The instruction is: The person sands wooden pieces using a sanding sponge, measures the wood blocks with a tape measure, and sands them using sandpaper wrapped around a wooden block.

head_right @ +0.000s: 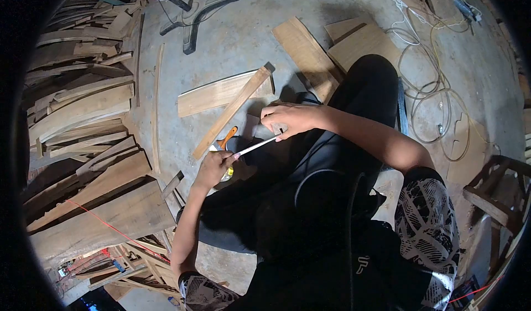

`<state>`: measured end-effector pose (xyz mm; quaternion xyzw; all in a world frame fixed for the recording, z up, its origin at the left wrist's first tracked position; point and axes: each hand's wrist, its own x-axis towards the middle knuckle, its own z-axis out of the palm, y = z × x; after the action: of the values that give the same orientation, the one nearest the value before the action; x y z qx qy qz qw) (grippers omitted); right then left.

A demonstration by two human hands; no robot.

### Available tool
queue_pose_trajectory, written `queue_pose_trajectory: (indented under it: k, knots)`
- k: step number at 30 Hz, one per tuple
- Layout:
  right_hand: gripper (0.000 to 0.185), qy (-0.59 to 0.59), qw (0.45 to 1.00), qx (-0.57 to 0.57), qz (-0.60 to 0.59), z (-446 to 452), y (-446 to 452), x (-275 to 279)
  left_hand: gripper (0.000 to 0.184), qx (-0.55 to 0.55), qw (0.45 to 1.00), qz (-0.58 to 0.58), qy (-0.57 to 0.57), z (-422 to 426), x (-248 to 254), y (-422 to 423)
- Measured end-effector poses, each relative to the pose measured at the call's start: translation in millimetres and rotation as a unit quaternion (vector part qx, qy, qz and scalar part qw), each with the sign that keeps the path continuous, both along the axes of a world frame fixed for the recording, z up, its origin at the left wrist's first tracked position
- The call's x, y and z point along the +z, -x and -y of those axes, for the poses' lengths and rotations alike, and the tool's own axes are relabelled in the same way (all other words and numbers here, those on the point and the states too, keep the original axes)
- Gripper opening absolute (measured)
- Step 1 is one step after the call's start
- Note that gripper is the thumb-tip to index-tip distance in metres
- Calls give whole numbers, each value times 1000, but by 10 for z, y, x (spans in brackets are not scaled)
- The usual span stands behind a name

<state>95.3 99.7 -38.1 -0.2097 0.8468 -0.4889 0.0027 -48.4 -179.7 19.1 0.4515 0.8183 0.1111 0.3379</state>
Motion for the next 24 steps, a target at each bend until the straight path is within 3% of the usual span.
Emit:
queue_pose_trajectory:
  k: [2, 5, 8, 9, 11, 12, 14, 17, 19, 21, 24]
  knots:
    - [37, -3, 1000, -3, 8, 18, -22, 12, 33, 3, 999, -38, 4, 50, 28, -19]
    - [62, -5, 993, -52, 110, 46, -57, 139, 33, 7, 1000, -18, 19, 169, 72, 7]
    - [63, -25, 998, -32, 56, 25, -10, -9, 37, 66, 984, 167, 13, 354, 44, 34]
    - [66, -52, 996, -38, 64, 32, -9, 5, 37, 66, 983, 168, 13, 392, 50, 9]
    - [67, -62, 996, -43, 57, 8, -27, 42, 39, 233, 907, 352, 19, 460, 77, -42]
    - [69, -73, 995, -48, 48, -12, -26, 85, 40, 277, 890, 362, -6, 465, 86, -97]
    - [60, -128, 989, -58, 51, 10, -39, 117, 41, 389, 806, 438, -85, 455, 83, -207]
    - [52, -214, 970, -116, 17, 110, -79, 9, 41, 472, 691, 522, -164, 385, 87, -286]
    - [44, -248, 955, -163, 11, 179, -24, 11, 41, 471, 683, 527, -182, 297, 91, -283]
    - [48, -268, 935, -229, 15, 316, 92, -128, 41, 474, 668, 537, -200, 212, 74, -297]
    - [47, -191, 918, -347, 20, 501, 340, -148, 41, 449, 705, 523, -166, 124, 76, -356]
